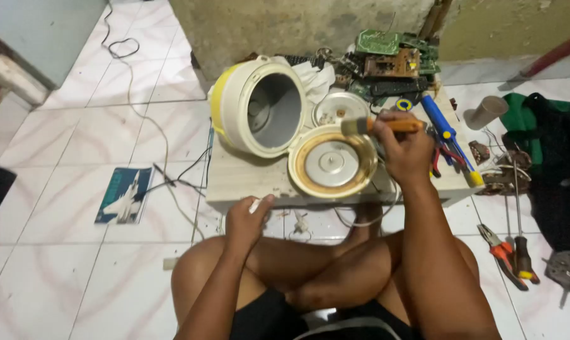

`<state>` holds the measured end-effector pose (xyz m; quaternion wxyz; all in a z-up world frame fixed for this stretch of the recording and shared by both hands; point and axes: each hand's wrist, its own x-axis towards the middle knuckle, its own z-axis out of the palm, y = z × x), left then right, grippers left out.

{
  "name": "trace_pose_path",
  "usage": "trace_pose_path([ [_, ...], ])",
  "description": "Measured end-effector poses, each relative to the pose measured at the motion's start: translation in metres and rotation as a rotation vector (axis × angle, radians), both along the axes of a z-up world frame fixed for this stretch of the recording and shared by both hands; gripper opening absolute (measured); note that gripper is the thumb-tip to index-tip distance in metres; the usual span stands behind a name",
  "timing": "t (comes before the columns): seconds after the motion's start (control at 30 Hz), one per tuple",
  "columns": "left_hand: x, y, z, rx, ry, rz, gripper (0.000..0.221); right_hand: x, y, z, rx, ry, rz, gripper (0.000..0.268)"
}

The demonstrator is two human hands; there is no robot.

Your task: Cleaning and inspecting the heating element of a disassembled rice cooker using a brush and a tool

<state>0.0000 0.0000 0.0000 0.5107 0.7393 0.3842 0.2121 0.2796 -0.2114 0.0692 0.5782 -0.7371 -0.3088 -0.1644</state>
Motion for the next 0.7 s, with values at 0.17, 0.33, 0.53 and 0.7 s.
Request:
trace_pose_path([
  [0.17,0.053,0.019,0.024,0.054,0.041,-0.080,0.021,0.017,0.008,-0.019,-0.118,-0.050,0.016,0.013],
  [0.33,0.108,0.036,0.016,0.200,-0.218,-0.167,0.015,0.022,0.042,-0.022,-0.207,-0.018,0.107,0.012],
  [0.53,0.127,0.033,-0.017,0.336,-0.241,-0.265,0.015,0.019,0.058,-0.009,-0.364,0.008,0.382,0.016],
  [0.7,0.119,0.026,-0.009,0.645,-0.379,-0.304,0.019,0.101,-0.002,-0.070,-0.001,-0.119,0.010,0.007],
])
